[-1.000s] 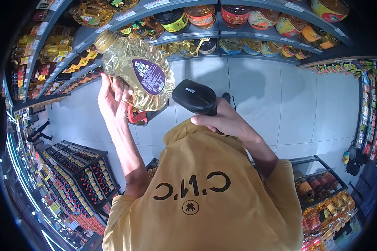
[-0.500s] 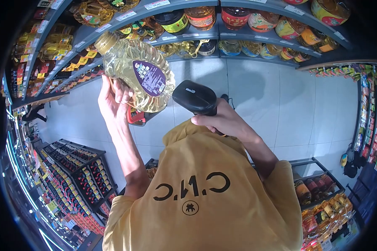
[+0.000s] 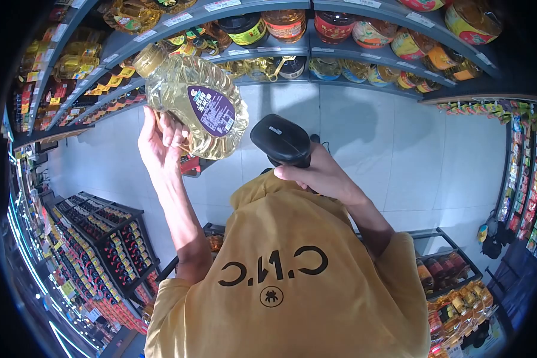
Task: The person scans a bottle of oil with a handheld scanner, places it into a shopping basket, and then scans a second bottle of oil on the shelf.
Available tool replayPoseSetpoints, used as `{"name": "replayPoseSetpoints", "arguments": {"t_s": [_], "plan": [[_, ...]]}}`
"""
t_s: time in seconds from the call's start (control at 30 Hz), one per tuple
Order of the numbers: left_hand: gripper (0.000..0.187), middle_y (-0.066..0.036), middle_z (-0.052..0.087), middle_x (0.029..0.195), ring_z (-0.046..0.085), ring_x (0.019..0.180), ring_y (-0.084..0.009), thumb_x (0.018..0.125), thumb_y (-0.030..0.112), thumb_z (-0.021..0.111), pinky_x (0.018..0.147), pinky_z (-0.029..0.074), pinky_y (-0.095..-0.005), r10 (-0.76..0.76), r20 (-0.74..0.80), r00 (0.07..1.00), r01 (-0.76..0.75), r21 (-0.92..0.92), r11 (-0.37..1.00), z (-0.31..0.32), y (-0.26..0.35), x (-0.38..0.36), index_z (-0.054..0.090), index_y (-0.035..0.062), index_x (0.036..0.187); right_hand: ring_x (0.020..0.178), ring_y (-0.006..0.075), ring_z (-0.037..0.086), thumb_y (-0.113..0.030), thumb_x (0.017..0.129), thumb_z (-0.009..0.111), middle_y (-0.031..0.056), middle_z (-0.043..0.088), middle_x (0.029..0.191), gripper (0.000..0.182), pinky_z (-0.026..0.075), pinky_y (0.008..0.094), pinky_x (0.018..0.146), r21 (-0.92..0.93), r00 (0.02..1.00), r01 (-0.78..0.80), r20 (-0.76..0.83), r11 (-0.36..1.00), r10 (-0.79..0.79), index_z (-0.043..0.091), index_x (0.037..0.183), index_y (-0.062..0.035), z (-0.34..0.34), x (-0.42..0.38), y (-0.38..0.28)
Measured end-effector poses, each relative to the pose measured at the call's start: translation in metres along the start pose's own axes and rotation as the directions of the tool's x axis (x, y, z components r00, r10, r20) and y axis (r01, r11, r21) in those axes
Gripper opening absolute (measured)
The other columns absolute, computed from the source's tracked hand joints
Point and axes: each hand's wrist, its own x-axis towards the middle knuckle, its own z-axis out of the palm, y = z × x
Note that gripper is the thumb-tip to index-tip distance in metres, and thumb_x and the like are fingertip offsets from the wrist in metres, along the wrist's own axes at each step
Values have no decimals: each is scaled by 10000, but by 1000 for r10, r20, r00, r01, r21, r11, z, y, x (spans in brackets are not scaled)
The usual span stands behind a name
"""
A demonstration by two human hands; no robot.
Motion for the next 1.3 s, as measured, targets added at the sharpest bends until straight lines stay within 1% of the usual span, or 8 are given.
{"name": "replayPoseSetpoints", "arguments": {"t_s": [0.1, 0.2, 0.27, 0.37, 0.43, 0.8, 1.2, 1.3], "plan": [[430, -31, 424, 495, 440, 420, -183, 1037, 397, 502, 552, 477, -347, -5, 81, 997, 10, -64, 998, -5, -2, 2, 539, 59, 775, 568, 34, 499, -223, 843, 740, -35, 566, 733, 271, 419, 221, 519, -37, 999, -30, 12, 999, 31, 606, 992, -41, -6, -1, 0], [457, 10, 343, 485, 393, 426, -159, 1043, 423, 476, 525, 421, -311, -11, -101, 995, 17, 58, 998, 12, -8, -3, 544, 65, 766, 608, 45, 529, -240, 842, 743, -16, 605, 802, 332, 454, 231, 560, -86, 994, -108, -13, 990, 107, 628, 1082, -43, -9, -4, -6], [431, -7, 408, 497, 449, 437, -160, 1033, 395, 509, 544, 477, -327, 42, 13, 999, -43, 172, 984, 15, -17, -7, 557, 53, 775, 728, 93, 586, -261, 831, 749, 16, 649, 919, 421, 499, 279, 671, -144, 985, -166, -72, 975, 157, 635, 1176, -48, -7, -5, -12], [385, -68, 536, 551, 541, 475, -174, 1018, 301, 560, 557, 515, -318, 24, 17, 1000, -27, 230, 973, 6, -36, -14, 592, 24, 752, 604, 60, 531, -248, 850, 732, -29, 589, 737, 291, 429, 238, 544, -155, 991, 66, -102, 986, -83, 658, 1039, -39, -5, 3, 6], [402, -71, 573, 577, 561, 498, -158, 1024, 281, 557, 541, 494, -285, -38, -27, 999, 43, 210, 977, -4, -49, -21, 600, 20, 720, 972, 169, 619, -233, 842, 731, 70, 669, 1056, 432, 483, 327, 897, -193, 990, 45, -120, 980, -69, 622, 1205, -26, -4, 9, 14], [362, -43, 599, 617, 570, 554, -119, 1037, 253, 539, 578, 476, -265, -109, -159, 981, 128, 112, 985, -91, -70, -94, 631, 10, 785, 584, 44, 501, -141, 884, 713, -38, 555, 676, 163, 391, 233, 524, -136, 986, 44, -151, 990, -64, 612, 786, -58, 86, 63, 48], [331, -44, 645, 638, 550, 606, -73, 1017, 245, 532, 565, 360, -234, -22, -328, 945, 122, 287, 950, -260, -15, -171, 667, 28, 807, 606, 49, 499, -124, 893, 718, -29, 560, 704, 146, 407, 238, 546, -329, 984, 28, -155, 944, -83, 618, 873, -20, 283, 109, 112], [359, -58, 657, 685, 603, 645, -103, 1015, 276, 561, 628, 427, -254, -63, -358, 932, 157, 239, 958, -309, 1, -181, 670, -3, 816, 585, 41, 499, -124, 893, 716, -35, 556, 677, 125, 397, 233, 520, -367, 986, 27, -143, 930, -85, 630, 877, -36, 328, 122, 135]]}}
